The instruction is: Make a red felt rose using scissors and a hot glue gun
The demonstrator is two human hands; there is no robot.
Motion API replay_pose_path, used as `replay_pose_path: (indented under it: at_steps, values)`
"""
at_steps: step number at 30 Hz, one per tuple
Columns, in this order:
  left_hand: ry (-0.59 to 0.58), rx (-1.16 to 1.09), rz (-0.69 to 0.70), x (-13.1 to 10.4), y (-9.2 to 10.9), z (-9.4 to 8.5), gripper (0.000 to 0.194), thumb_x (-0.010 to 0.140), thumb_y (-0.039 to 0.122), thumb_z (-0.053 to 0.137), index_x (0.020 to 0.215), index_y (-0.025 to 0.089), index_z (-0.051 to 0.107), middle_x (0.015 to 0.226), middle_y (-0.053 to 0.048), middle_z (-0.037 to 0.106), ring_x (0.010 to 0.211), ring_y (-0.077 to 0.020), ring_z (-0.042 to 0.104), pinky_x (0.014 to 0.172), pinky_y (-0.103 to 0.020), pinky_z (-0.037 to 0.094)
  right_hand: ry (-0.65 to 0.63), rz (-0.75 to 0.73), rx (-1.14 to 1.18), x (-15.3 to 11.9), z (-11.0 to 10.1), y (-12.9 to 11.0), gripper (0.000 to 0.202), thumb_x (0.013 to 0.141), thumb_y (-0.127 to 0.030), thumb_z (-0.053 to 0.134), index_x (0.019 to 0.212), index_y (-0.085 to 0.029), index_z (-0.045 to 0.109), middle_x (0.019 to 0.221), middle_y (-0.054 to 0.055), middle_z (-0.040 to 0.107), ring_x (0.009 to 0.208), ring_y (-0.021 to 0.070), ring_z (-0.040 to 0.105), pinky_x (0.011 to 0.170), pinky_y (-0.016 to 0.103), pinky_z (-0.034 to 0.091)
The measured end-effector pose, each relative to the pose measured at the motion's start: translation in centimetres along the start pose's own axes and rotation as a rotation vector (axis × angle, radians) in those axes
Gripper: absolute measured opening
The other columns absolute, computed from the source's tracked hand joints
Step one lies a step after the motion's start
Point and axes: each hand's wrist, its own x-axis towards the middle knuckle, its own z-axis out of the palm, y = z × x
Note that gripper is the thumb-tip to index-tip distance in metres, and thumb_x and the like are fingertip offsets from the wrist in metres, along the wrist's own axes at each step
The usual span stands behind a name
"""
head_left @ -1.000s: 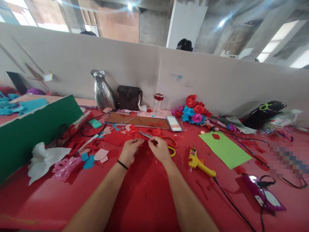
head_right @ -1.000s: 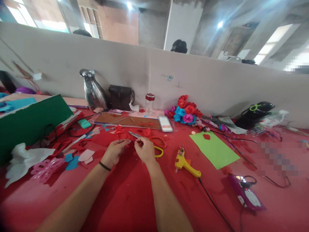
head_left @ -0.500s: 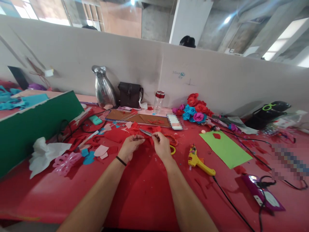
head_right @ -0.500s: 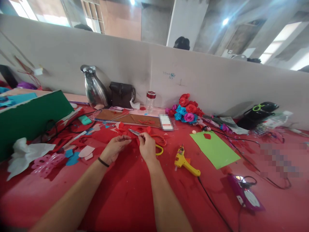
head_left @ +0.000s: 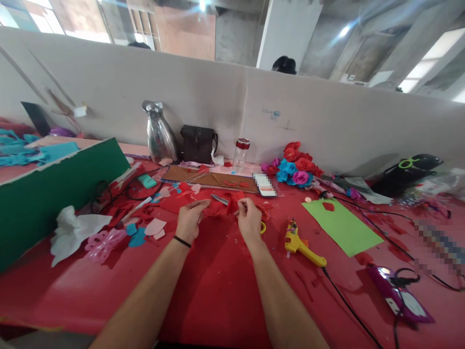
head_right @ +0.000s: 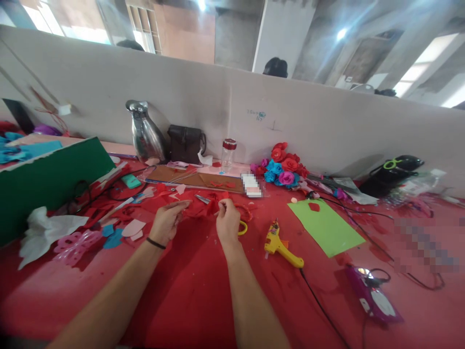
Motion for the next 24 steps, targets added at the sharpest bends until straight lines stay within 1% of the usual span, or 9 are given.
replay_pose_path:
  at_steps: [4,6,8,11,14,16,18,21,24]
  values:
    - [0.068,-0.114,0.068,0.2,0.4,-0.2,0.027,0.043,0.021,0.080,0.065,0.013,0.065,0.059,0.001,0.062,0.046,-0.0057,0.046,0.042,-0.019,0.030,-0.010,-0.036,-0.010,-0.1,0.4,0.5,0.016,0.083,-0.023,0.046,0.089,-0.022,0.062,0.081,0.006,0.066,0.071,0.0201,0.061,0.071,0.032,0.045]
    - [0.050,-0.157,0.075,0.1,0.6,-0.1,0.033,0.040,0.019,0.081,0.068,0.014,0.065,0.060,0.002,0.061,0.049,-0.0061,0.049,0.044,-0.018,0.033,0.002,-0.075,0.010,-0.3,0.7,0.2,0.019,0.079,-0.021,0.051,0.093,-0.022,0.064,0.096,0.009,0.065,0.080,0.0212,0.060,0.076,0.033,0.045]
    - [-0.002,-0.161,0.050,-0.2,0.7,0.0,0.038,0.040,0.019,0.082,0.075,0.014,0.066,0.057,0.004,0.059,0.047,-0.0052,0.048,0.043,-0.017,0.032,0.035,-0.068,0.083,-0.4,1.0,-0.3,0.020,0.080,-0.026,0.052,0.094,-0.021,0.065,0.102,0.010,0.063,0.083,0.0211,0.059,0.076,0.033,0.045]
    - [-0.089,-0.149,-0.006,-0.7,0.7,0.4,0.044,0.041,0.019,0.082,0.082,0.014,0.067,0.059,0.003,0.062,0.050,-0.0064,0.051,0.044,-0.017,0.033,-0.033,0.073,0.343,-0.6,1.3,-1.3,0.027,0.080,-0.040,0.053,0.095,-0.021,0.064,0.090,0.006,0.065,0.071,0.0180,0.058,0.063,0.029,0.045]
    - [-0.174,-0.131,-0.061,-1.2,0.5,0.8,0.044,0.042,0.018,0.081,0.084,0.013,0.068,0.060,0.001,0.064,0.048,-0.0063,0.050,0.044,-0.018,0.032,-0.148,0.183,0.582,-0.6,1.5,-1.8,0.028,0.070,-0.041,0.063,0.089,-0.021,0.062,0.076,0.000,0.064,0.060,0.0144,0.055,0.053,0.026,0.042]
    - [-0.221,-0.109,-0.092,-1.4,0.4,1.0,0.042,0.043,0.016,0.080,0.084,0.012,0.070,0.056,0.002,0.063,0.042,-0.0037,0.043,0.041,-0.017,0.027,-0.150,0.191,0.622,-0.5,1.5,-1.8,0.020,0.066,-0.036,0.065,0.079,-0.021,0.061,0.066,-0.002,0.062,0.057,0.0129,0.053,0.054,0.025,0.041]
    - [-0.242,-0.089,-0.102,-1.5,0.3,1.1,0.039,0.045,0.018,0.080,0.082,0.011,0.071,0.047,0.005,0.056,0.036,-0.0012,0.032,0.038,-0.018,0.019,-0.130,0.188,0.622,-0.5,1.4,-1.7,0.015,0.065,-0.031,0.065,0.074,-0.020,0.061,0.063,-0.003,0.060,0.058,0.0127,0.053,0.058,0.025,0.042]
    - [-0.239,-0.057,-0.097,-1.5,0.3,1.1,0.033,0.048,0.024,0.080,0.076,0.010,0.071,0.038,0.008,0.044,0.034,-0.0003,0.023,0.037,-0.019,0.011,-0.117,0.169,0.619,-0.4,1.1,-1.5,0.018,0.063,-0.025,0.064,0.080,-0.021,0.061,0.066,-0.004,0.062,0.062,0.0131,0.055,0.063,0.025,0.042]
    - [-0.224,-0.015,-0.090,-1.4,0.2,1.1,0.030,0.048,0.027,0.081,0.071,0.009,0.070,0.038,0.007,0.044,0.035,-0.0007,0.025,0.038,-0.019,0.014,-0.123,0.120,0.571,-0.5,0.9,-1.8,0.021,0.064,-0.022,0.063,0.085,-0.021,0.059,0.063,-0.005,0.061,0.061,0.0133,0.055,0.062,0.025,0.042]
